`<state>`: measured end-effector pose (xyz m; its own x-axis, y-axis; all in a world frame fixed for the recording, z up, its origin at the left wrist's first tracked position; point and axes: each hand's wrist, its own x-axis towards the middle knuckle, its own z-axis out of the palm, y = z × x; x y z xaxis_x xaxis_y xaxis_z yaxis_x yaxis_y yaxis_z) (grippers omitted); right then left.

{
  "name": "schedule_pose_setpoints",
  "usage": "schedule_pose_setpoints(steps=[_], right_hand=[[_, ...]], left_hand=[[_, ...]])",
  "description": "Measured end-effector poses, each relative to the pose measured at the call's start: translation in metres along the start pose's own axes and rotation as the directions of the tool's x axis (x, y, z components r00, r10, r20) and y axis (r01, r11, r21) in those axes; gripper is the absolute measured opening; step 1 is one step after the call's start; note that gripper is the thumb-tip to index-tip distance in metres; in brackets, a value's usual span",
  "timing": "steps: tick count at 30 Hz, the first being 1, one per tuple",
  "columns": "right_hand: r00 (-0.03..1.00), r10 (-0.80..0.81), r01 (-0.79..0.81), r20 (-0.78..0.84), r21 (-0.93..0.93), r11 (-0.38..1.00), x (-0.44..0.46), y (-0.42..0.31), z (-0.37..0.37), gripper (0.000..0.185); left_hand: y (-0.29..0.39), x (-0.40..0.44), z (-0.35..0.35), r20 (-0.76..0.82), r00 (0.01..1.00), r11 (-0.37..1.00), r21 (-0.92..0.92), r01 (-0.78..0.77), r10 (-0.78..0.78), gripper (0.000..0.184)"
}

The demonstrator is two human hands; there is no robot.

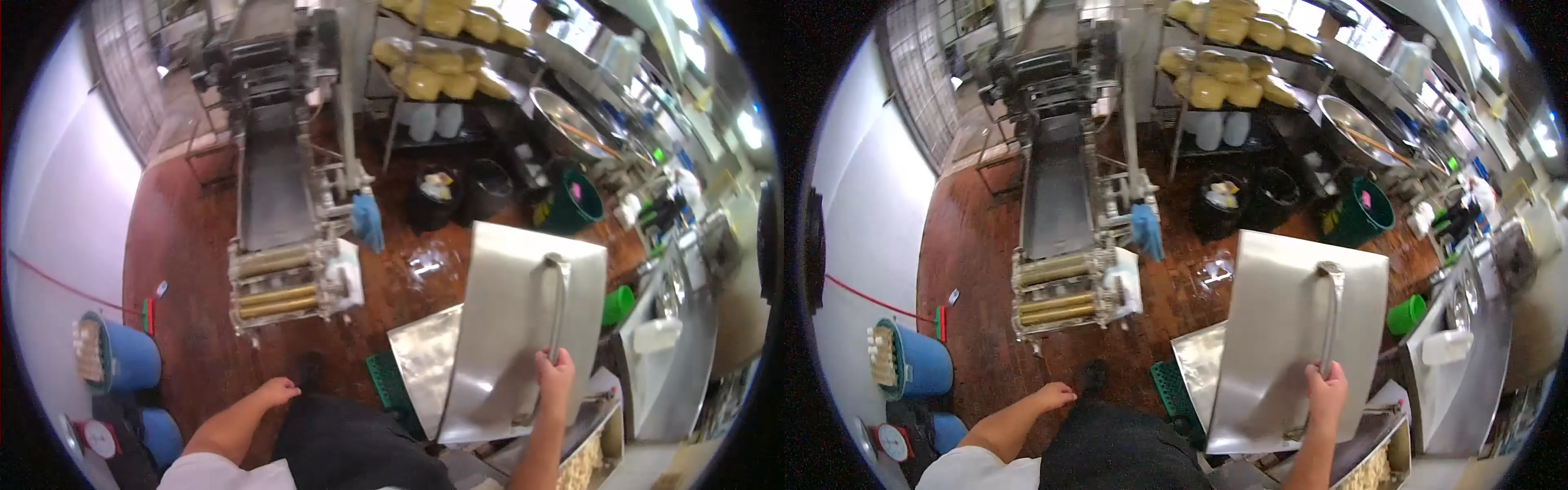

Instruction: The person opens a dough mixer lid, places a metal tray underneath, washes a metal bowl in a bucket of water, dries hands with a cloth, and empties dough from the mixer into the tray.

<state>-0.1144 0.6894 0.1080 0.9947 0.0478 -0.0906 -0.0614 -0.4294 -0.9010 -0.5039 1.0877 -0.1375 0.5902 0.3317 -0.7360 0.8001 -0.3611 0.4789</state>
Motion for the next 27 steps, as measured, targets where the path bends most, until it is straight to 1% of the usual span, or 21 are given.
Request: schedule_pose_setpoints(steps=[2, 3, 5, 6, 7, 8, 9, 10, 11, 12, 13, 14, 17, 19, 20, 21, 22, 23, 25, 26, 27], right_hand=[[0.994, -0.012, 0.007, 0.110, 0.043, 0.999, -0.002, -0.021, 0.078, 0.011], [0.986, 0.000, -0.014, 0.165, 0.086, 0.996, -0.004, -0.031, 0.118, 0.011], [0.974, 0.031, -0.040, 0.225, 0.039, 0.998, -0.010, -0.055, 0.196, 0.012], [0.957, 0.032, -0.042, 0.289, 0.028, 0.999, -0.006, -0.051, 0.236, 0.014], [0.939, 0.035, -0.045, 0.342, 0.021, 0.999, -0.006, -0.052, 0.272, 0.017], [0.942, -0.018, 0.069, 0.336, -0.143, 0.987, -0.020, -0.081, 0.302, 0.024], [0.924, -0.010, 0.061, 0.382, -0.122, 0.991, -0.019, -0.074, 0.340, 0.030], [0.889, 0.003, 0.104, 0.458, -0.207, 0.973, -0.028, -0.095, 0.364, 0.040], [0.923, -0.056, 0.179, 0.380, -0.297, 0.938, -0.022, -0.065, 0.406, 0.049], [0.897, -0.030, 0.177, 0.441, -0.297, 0.938, -0.025, -0.067, 0.434, 0.052], [0.886, -0.017, 0.188, 0.464, -0.325, 0.927, -0.034, -0.081, 0.455, 0.050], [0.867, -0.006, 0.206, 0.498, -0.349, 0.914, -0.043, -0.096, 0.472, 0.048], [0.835, -0.100, 0.279, 0.541, -0.260, 0.924, -0.057, -0.099, 0.520, 0.043], [0.836, -0.166, 0.327, 0.524, -0.230, 0.917, -0.059, -0.082, 0.554, 0.039], [0.841, -0.138, 0.312, 0.523, -0.260, 0.914, -0.064, -0.081, 0.566, 0.038], [0.843, -0.109, 0.298, 0.527, -0.288, 0.910, -0.067, -0.083, 0.578, 0.037], [0.840, -0.084, 0.289, 0.536, -0.310, 0.906, -0.068, -0.087, 0.587, 0.035], [0.841, -0.066, 0.263, 0.537, -0.300, 0.917, -0.070, -0.089, 0.594, 0.036], [0.835, -0.040, 0.223, 0.548, -0.271, 0.937, -0.076, -0.096, 0.609, 0.037], [0.832, -0.058, 0.240, 0.552, -0.263, 0.935, -0.078, -0.098, 0.616, 0.036], [0.829, -0.075, 0.256, 0.555, -0.257, 0.932, -0.080, -0.099, 0.620, 0.035]], left_hand=[[-0.040, -0.014, -0.016, -0.027, 0.998, 0.996, -0.071, 0.047, -0.049, 0.045], [-0.061, -0.015, -0.025, 0.036, 0.993, 0.991, -0.062, 0.116, -0.114, 0.042], [-0.096, -0.029, -0.038, -0.046, 0.996, 0.991, -0.107, 0.075, -0.080, 0.039], [-0.115, -0.032, -0.044, -0.090, 0.994, 0.992, -0.117, 0.047, -0.057, 0.038], [-0.139, -0.027, -0.048, -0.037, 0.995, 0.985, -0.150, 0.083, -0.090, 0.036], [-0.164, -0.022, -0.050, 0.019, 0.994, 0.979, -0.170, 0.112, -0.110, 0.034], [-0.198, -0.020, -0.048, -0.044, 0.999, 0.987, -0.162, 0.024, -0.031, 0.031], [-0.215, -0.014, -0.054, -0.055, 0.992, 0.956, -0.276, 0.095, -0.114, 0.028], [-0.232, -0.008, -0.060, -0.065, 0.978, 0.908, -0.389, 0.157, -0.197, 0.025], [-0.237, -0.008, -0.071, 0.041, 0.899, 0.712, -0.596, 0.372, -0.435, 0.022], [-0.240, -0.007, -0.083, 0.024, 0.858, 0.603, -0.702, 0.380, -0.513, 0.020], [-0.240, -0.008, -0.093, 0.023, 0.805, 0.471, -0.801, 0.370, -0.593, 0.018], [-0.258, -0.017, -0.103, 0.001, 0.814, 0.198, -0.970, 0.143, -0.581, 0.012], [-0.275, -0.014, -0.088, -0.057, 0.822, 0.234, -0.968, 0.094, -0.566, 0.008], [-0.282, -0.014, -0.085, -0.079, 0.827, 0.260, -0.962, 0.084, -0.557, 0.007], [-0.278, -0.022, -0.086, -0.039, 0.819, 0.296, -0.941, 0.163, -0.572, 0.016], [-0.237, -0.048, -0.103, -0.004, 0.805, 0.325, -0.916, 0.235, -0.593, 0.025], [-0.217, -0.066, -0.114, 0.028, 0.784, 0.348, -0.886, 0.307, -0.620, 0.035], [-0.252, -0.062, -0.086, 0.120, 0.836, 0.241, -0.927, 0.287, -0.536, 0.033], [-0.255, -0.063, -0.083, 0.158, 0.860, 0.182, -0.944, 0.276, -0.486, 0.033], [-0.256, -0.063, -0.077, 0.155, 0.832, 0.213, -0.927, 0.309, -0.532, 0.030]])
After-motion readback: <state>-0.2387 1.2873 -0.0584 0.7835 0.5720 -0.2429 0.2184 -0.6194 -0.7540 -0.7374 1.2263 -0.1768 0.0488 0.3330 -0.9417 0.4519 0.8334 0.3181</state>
